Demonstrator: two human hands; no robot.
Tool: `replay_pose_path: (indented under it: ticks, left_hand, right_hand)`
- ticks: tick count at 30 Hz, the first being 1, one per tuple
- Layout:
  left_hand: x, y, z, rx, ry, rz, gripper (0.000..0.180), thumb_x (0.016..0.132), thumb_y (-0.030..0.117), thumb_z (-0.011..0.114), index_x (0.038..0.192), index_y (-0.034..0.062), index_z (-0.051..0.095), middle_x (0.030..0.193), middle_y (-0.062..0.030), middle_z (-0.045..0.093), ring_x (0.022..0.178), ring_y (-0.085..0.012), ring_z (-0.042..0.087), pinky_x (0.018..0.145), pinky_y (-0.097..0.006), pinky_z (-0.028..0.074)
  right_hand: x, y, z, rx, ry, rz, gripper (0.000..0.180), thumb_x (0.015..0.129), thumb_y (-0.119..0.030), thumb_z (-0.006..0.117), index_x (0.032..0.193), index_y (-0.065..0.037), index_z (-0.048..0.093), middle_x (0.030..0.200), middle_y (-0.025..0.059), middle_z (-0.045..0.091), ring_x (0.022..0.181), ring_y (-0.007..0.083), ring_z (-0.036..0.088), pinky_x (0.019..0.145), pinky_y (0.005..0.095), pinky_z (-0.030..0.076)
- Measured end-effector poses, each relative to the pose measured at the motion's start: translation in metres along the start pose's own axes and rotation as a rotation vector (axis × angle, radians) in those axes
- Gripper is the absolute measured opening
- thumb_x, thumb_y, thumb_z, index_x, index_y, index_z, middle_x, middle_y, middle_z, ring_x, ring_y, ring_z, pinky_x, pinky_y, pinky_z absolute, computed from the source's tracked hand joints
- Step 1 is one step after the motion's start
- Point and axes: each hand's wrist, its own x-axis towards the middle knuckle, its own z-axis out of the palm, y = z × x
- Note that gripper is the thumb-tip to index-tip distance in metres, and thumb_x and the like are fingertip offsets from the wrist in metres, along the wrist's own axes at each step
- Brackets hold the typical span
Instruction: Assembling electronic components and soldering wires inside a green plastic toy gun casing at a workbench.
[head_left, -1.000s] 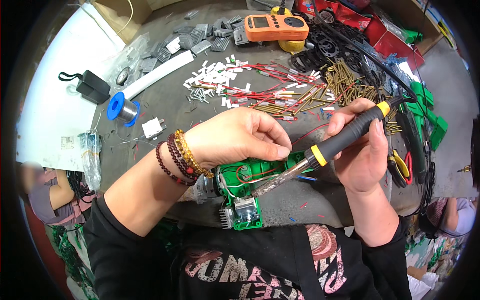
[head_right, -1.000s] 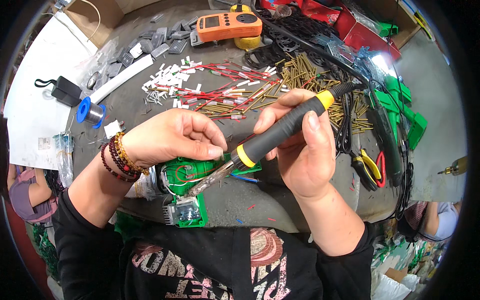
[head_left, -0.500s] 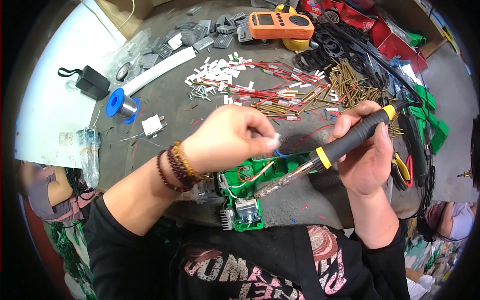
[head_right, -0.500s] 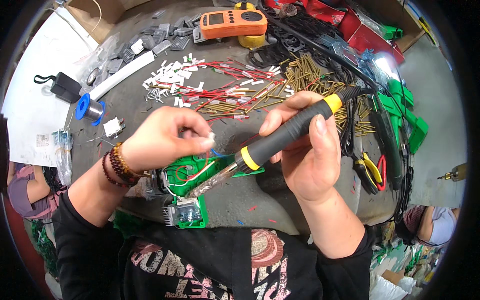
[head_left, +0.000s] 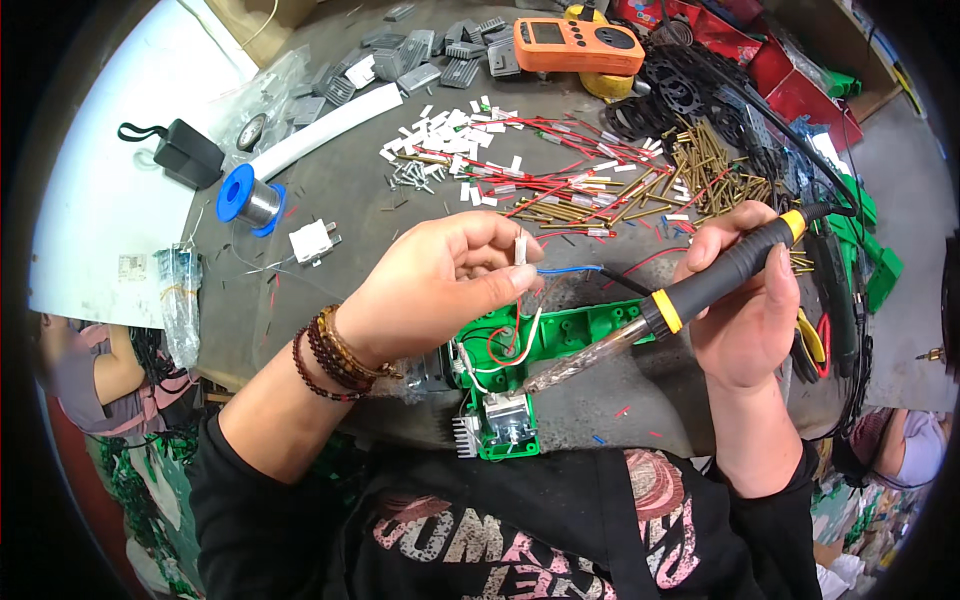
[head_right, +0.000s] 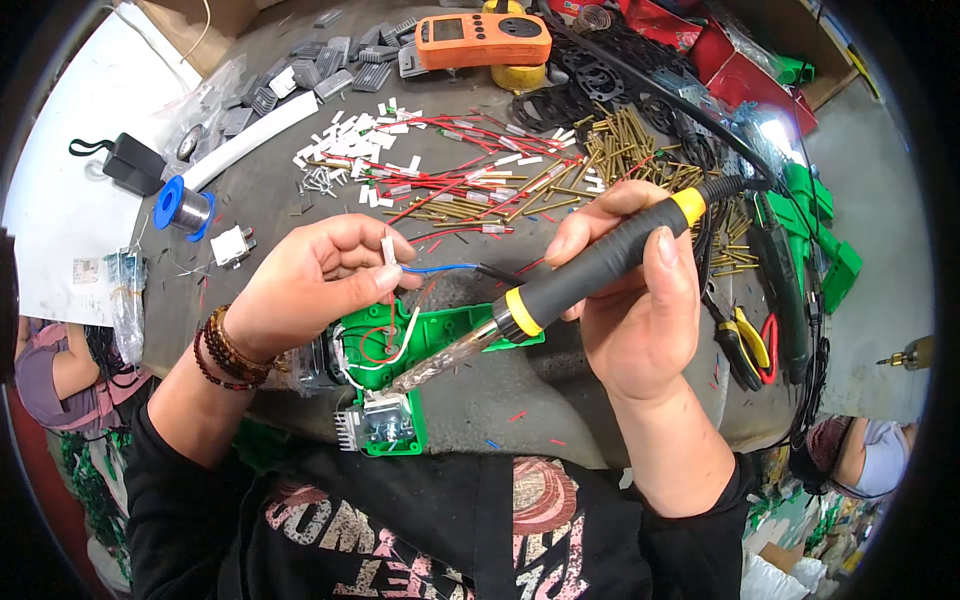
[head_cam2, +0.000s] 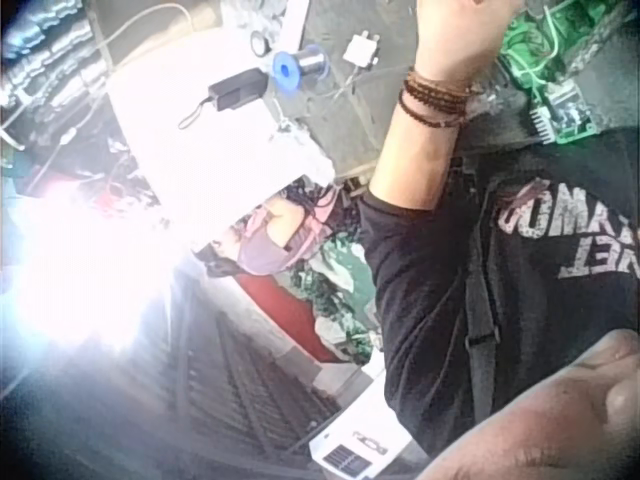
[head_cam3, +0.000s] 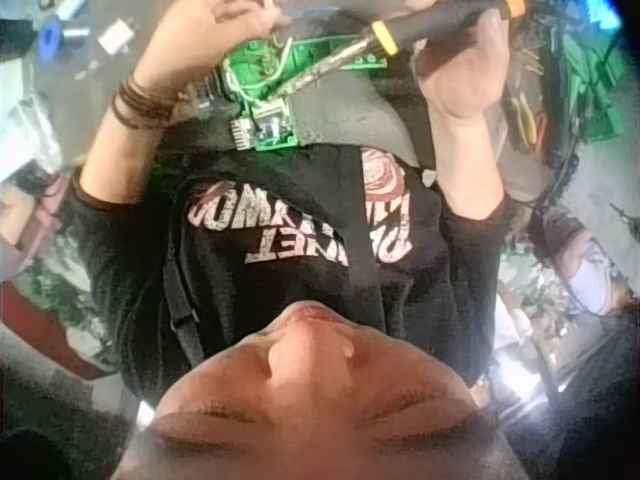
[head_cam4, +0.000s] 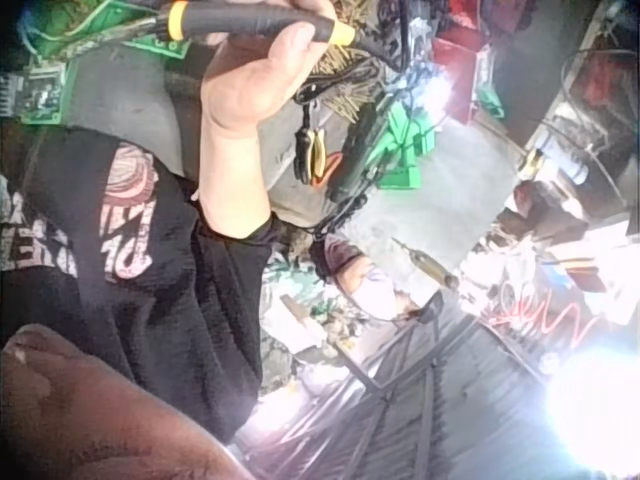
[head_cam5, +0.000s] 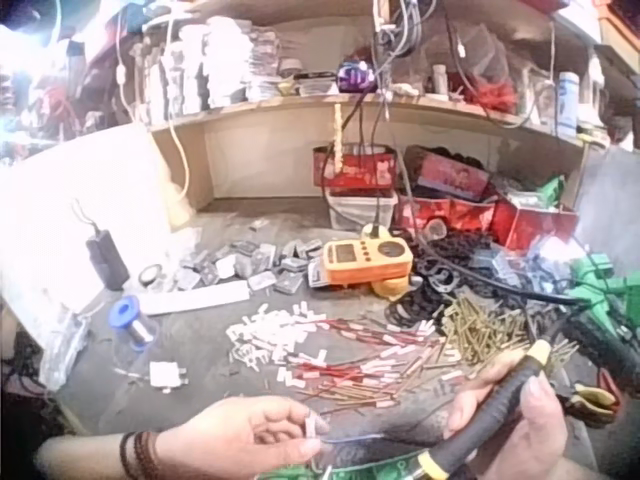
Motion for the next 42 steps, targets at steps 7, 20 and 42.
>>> replay_pose_path:
  ticks: [7,20,42]
  left_hand:
    - [0.003,0.0,-0.005,-0.278,-0.143,-0.003,0.037,0.1,0.018,0.059,0.129,-0.0045,0.06,0.102,-0.0056,0.069,0.103,-0.0139,0.066,0.088,-0.025,0.05]
    - [0.006,0.001,-0.008,0.017,-0.225,0.101,0.033,0.099,0.017,0.061,0.123,-0.0045,0.065,0.102,-0.0041,0.071,0.095,-0.0093,0.063,0.089,-0.025,0.048]
    - [-0.044,0.012,0.003,0.618,0.004,0.464,0.02,0.07,0.01,0.083,0.089,0.0129,0.079,0.075,0.0001,0.067,0.072,-0.0175,0.057,0.076,-0.032,0.035]
  right_hand:
    - [0.0,-0.006,-0.011,0.006,-0.124,0.046,0.041,0.102,-0.042,0.043,0.125,-0.008,0.047,0.095,0.0136,0.059,0.076,0.0173,0.058,0.067,0.0296,0.051]
    - [0.002,-0.004,-0.012,-0.003,-0.143,0.047,0.041,0.102,-0.042,0.043,0.124,-0.007,0.047,0.095,0.0137,0.059,0.076,0.0172,0.058,0.067,0.0297,0.051]
    - [0.001,-0.001,-0.004,0.003,-0.038,-0.002,0.043,0.101,-0.042,0.042,0.121,-0.005,0.049,0.09,0.0176,0.063,0.063,0.0152,0.055,0.056,0.026,0.047]
